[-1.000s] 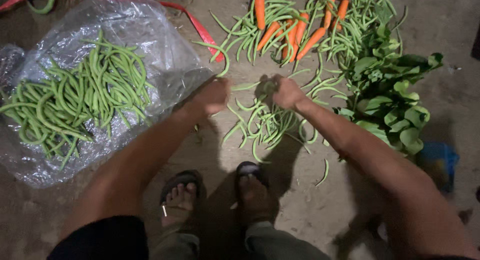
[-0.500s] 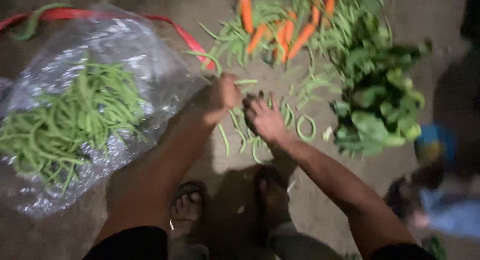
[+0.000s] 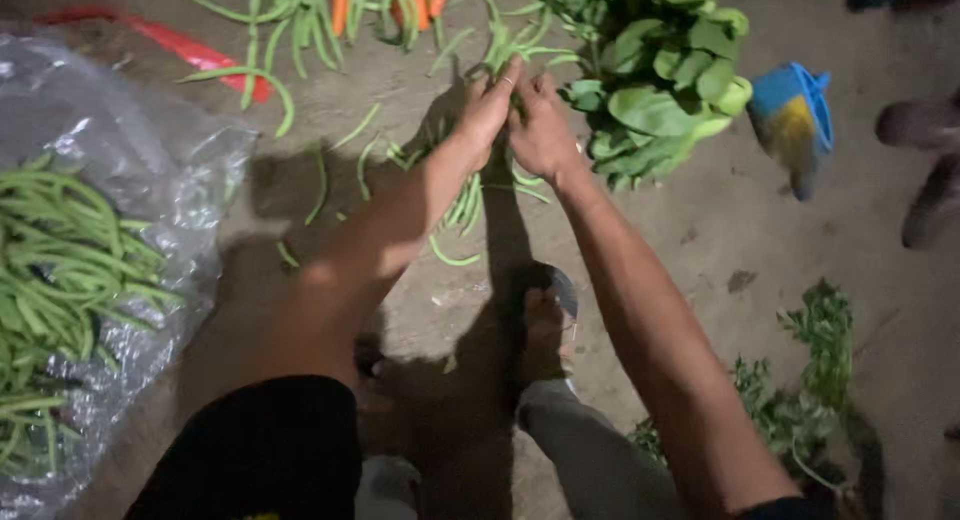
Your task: The person sorts leafy greens and long beans on a concrete floor, separating them into piles and placing some into a clear plastic bag. Carrots are also visible on the floor but are not handled by the person.
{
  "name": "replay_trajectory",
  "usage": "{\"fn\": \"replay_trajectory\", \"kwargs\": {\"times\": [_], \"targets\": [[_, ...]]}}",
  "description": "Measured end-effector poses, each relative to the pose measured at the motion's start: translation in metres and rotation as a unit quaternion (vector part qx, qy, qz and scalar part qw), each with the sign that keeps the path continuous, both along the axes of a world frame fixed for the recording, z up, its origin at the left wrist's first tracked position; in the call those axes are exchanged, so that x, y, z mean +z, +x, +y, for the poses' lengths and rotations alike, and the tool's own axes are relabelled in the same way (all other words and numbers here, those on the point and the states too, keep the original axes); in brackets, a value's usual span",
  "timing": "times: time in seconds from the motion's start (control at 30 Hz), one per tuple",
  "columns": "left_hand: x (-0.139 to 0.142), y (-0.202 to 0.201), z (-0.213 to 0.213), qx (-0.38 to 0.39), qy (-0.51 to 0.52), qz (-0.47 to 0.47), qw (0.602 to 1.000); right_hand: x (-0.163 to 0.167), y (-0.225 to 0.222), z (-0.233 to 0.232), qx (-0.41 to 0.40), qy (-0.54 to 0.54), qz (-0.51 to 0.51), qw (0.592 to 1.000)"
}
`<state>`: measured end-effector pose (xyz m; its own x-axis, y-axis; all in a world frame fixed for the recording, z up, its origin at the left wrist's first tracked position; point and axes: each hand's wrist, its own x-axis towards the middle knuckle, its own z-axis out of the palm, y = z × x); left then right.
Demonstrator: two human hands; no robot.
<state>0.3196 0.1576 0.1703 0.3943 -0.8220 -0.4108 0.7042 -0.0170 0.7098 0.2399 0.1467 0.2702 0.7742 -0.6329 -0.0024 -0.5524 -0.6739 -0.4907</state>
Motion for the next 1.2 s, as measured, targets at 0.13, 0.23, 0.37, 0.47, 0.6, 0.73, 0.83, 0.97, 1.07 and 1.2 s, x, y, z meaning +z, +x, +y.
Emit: {"fn": "replay_trajectory", "kwargs": {"times": [0.13, 0.23, 0.37, 0.47, 0.6, 0.73, 0.83, 0.97, 1.07, 1.2], "targets": [[0.009, -0.001, -0.006, -0.012, -0.082, -0.056, 0.995, 0.011, -0.031, -0.026, 0.121, -0.01, -0.02, 0.992], [0.0, 0.021, 0.003, 0.024, -0.09, -0.092, 0.991, -0.02, -0.052, -0.041, -0.1, 0.278, -0.208, 0.933], [-0.02, 0.06, 0.044, -0.031, -0.048, -0.021, 0.998, -0.083, -0.074, -0.032, -0.21, 0.189, -0.102, 0.954], [-0.028, 0.092, 0.088, 0.001, 0.022, -0.076, 0.997, -0.11, -0.084, -0.029, -0.097, 0.032, -0.047, 0.994], [-0.026, 0.11, 0.155, 0.072, 0.077, -0.166, 0.98, -0.114, -0.078, -0.04, -0.112, 0.056, -0.039, 0.991], [-0.029, 0.09, 0.173, 0.087, 0.056, -0.152, 0.983, -0.106, -0.063, -0.052, -0.09, 0.166, -0.138, 0.972], [-0.028, 0.058, 0.144, 0.026, 0.035, -0.233, 0.971, -0.091, -0.051, -0.051, -0.009, 0.196, -0.119, 0.973], [-0.014, 0.02, 0.088, -0.053, -0.063, -0.403, 0.912, -0.049, -0.039, -0.032, 0.0, 0.282, -0.129, 0.951], [-0.003, 0.005, 0.064, -0.117, -0.126, -0.34, 0.925, -0.022, -0.053, -0.033, -0.143, 0.565, -0.196, 0.788], [-0.004, -0.01, 0.061, -0.285, 0.027, -0.248, 0.925, -0.039, -0.105, -0.042, -0.169, 0.587, -0.27, 0.744]]}}
